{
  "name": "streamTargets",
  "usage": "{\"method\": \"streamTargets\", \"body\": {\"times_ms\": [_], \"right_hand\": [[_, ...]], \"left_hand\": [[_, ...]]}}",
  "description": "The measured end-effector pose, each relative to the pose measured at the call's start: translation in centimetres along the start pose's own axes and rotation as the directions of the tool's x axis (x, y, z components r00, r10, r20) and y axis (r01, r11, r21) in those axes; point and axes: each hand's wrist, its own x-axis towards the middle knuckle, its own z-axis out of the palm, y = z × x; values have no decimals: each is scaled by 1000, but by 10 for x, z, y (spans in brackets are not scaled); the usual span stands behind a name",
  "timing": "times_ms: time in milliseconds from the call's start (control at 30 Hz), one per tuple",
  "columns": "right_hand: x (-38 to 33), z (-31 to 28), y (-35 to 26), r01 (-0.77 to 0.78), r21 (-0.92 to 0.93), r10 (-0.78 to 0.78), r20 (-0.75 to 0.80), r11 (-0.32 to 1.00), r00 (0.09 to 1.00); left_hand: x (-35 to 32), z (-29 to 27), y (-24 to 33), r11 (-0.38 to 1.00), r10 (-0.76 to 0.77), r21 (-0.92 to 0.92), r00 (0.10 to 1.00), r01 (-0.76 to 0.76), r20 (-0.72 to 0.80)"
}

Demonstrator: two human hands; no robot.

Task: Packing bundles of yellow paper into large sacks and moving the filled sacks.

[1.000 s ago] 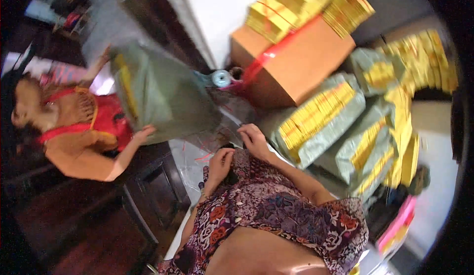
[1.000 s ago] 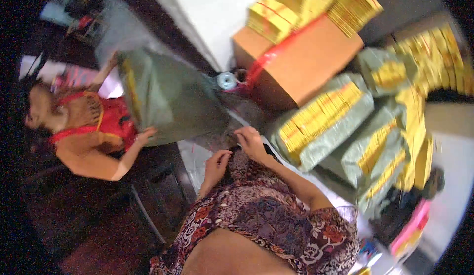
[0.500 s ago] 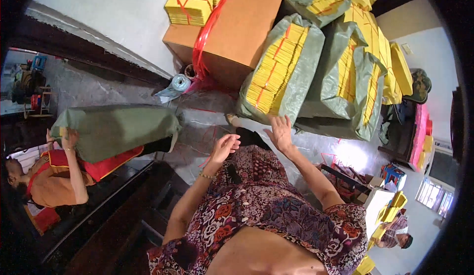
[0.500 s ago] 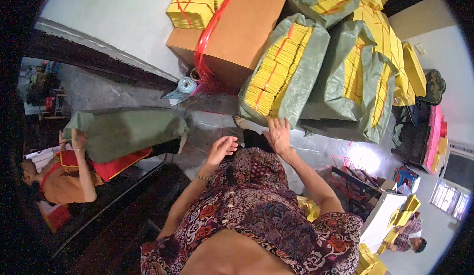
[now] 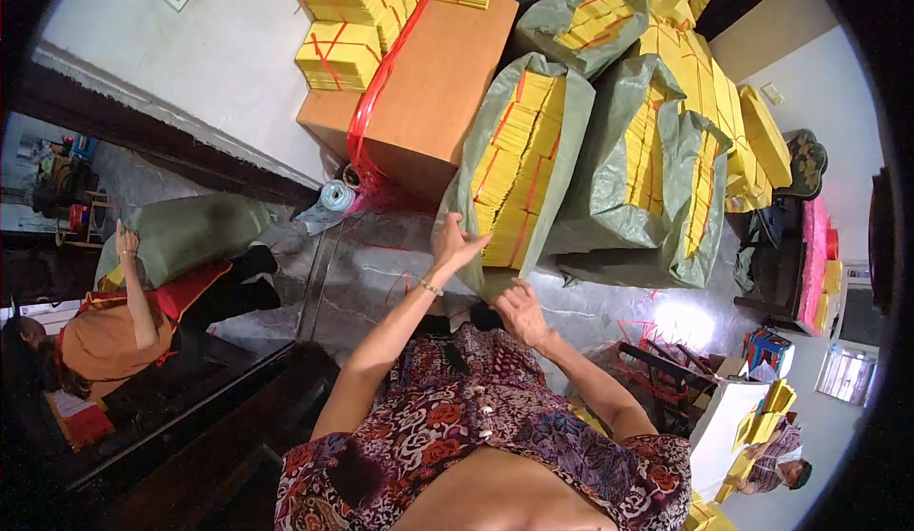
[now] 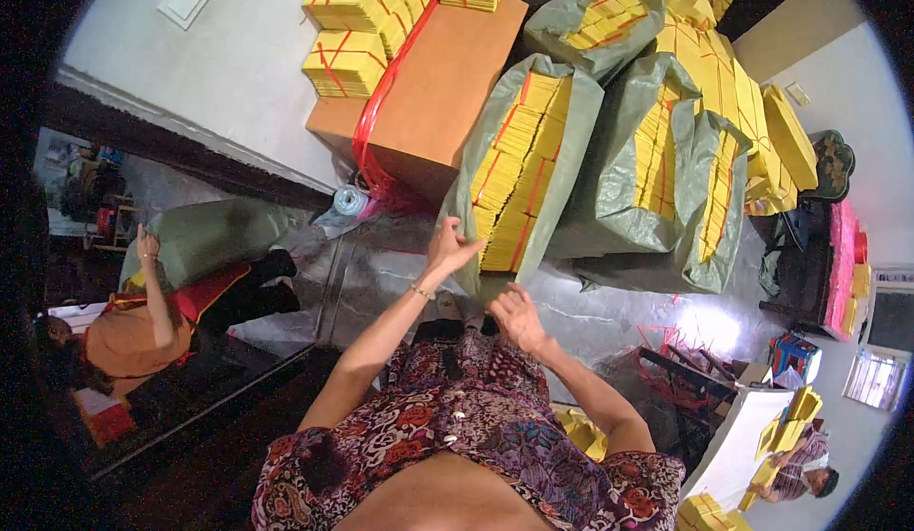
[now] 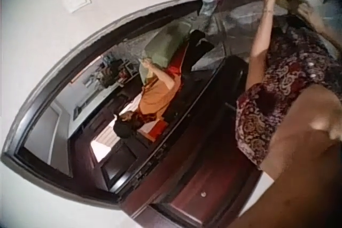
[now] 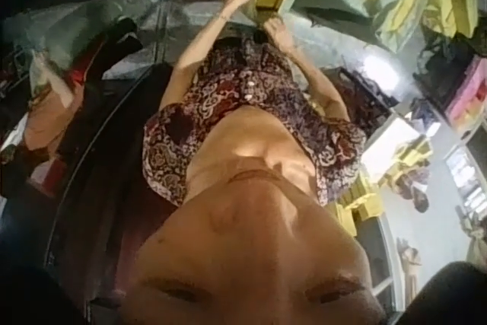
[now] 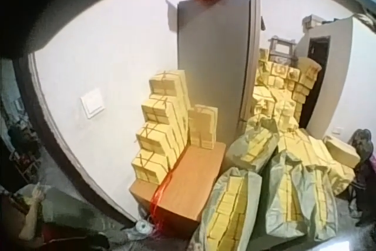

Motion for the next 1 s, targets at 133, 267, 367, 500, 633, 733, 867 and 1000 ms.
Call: {"method": "streamTargets", "body": {"times_ms": [133,267,367,500,633,733,867,1000], "right_hand": [[1,-9,32,75,23,-78,113,997,991],[6,-13,60,51,10,-51,109,999,993],[17,-9,91,119,7,-119,80,993,990],[29,-8,94,291,212,-305,33,933,952],[28,31,99,299,373,-337,39,878,941],[35,41,88,165,507,-202,20,846,979],[47,28,70,32,442,-82,94,896,992],[60,26,42,-60,519,54,26,853,998]], "left_hand": [[-15,25,25,967,192,-169,981,-189,0],[-58,34,21,867,42,-438,911,-237,-411],[-78,49,1,696,-397,-716,799,-59,-452],[-80,25,8,111,-718,-787,596,607,359],[-48,40,6,-137,-280,-623,573,770,770],[-27,58,-34,-139,-257,-419,376,897,890],[-9,79,-90,280,-71,-471,508,836,859],[0,69,-102,748,84,-447,597,491,798]]}}
